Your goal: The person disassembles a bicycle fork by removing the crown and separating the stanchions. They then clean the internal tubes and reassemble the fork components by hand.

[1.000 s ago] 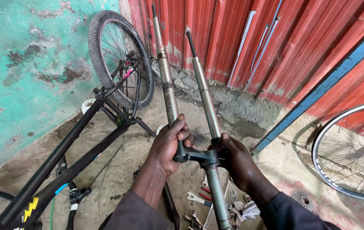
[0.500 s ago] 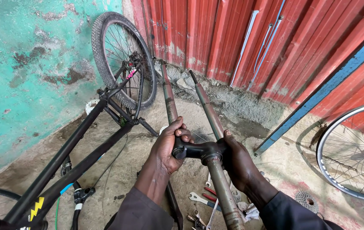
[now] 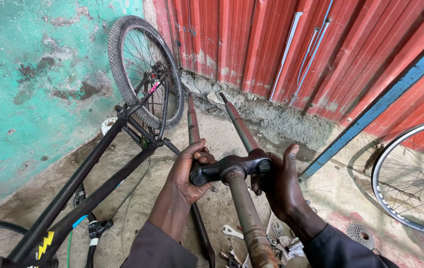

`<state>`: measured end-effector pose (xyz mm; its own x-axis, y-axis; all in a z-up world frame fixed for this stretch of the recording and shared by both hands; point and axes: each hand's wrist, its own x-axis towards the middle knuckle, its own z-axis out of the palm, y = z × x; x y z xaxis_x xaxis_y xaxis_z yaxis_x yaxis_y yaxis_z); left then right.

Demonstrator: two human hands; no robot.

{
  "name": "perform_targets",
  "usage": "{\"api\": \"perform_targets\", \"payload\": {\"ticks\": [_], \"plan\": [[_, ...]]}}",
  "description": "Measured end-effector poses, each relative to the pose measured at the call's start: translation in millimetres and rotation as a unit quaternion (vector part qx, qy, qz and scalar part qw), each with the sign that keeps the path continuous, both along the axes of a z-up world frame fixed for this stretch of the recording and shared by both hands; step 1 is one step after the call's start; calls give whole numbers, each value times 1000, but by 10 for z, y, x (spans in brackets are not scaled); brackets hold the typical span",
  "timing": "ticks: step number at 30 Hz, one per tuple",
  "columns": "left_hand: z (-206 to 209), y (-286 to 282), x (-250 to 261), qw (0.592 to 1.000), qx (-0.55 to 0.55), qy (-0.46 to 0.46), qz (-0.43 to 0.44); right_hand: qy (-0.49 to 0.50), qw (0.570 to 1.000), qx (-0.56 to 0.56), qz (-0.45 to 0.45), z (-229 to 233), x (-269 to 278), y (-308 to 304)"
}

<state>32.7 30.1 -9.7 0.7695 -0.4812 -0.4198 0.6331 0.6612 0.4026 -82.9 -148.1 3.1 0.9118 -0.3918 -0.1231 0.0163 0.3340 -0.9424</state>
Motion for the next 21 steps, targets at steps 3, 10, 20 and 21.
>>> {"api": "perform_targets", "payload": {"ticks": [3, 10, 20, 21], "plan": [[-23, 58, 28, 1000, -10, 13, 0, -58, 998, -4, 25, -16, -11, -9], [-40, 106, 77, 999, -35, 29, 4, -125, 990, -7, 57, -140, 10, -83], [-50, 91, 77, 998, -34, 43, -9, -160, 983, -56, 77, -118, -28, -98], [-57, 84, 80, 999, -34, 42, -7, -162, 982, -62, 77, -117, -31, -104]]}}
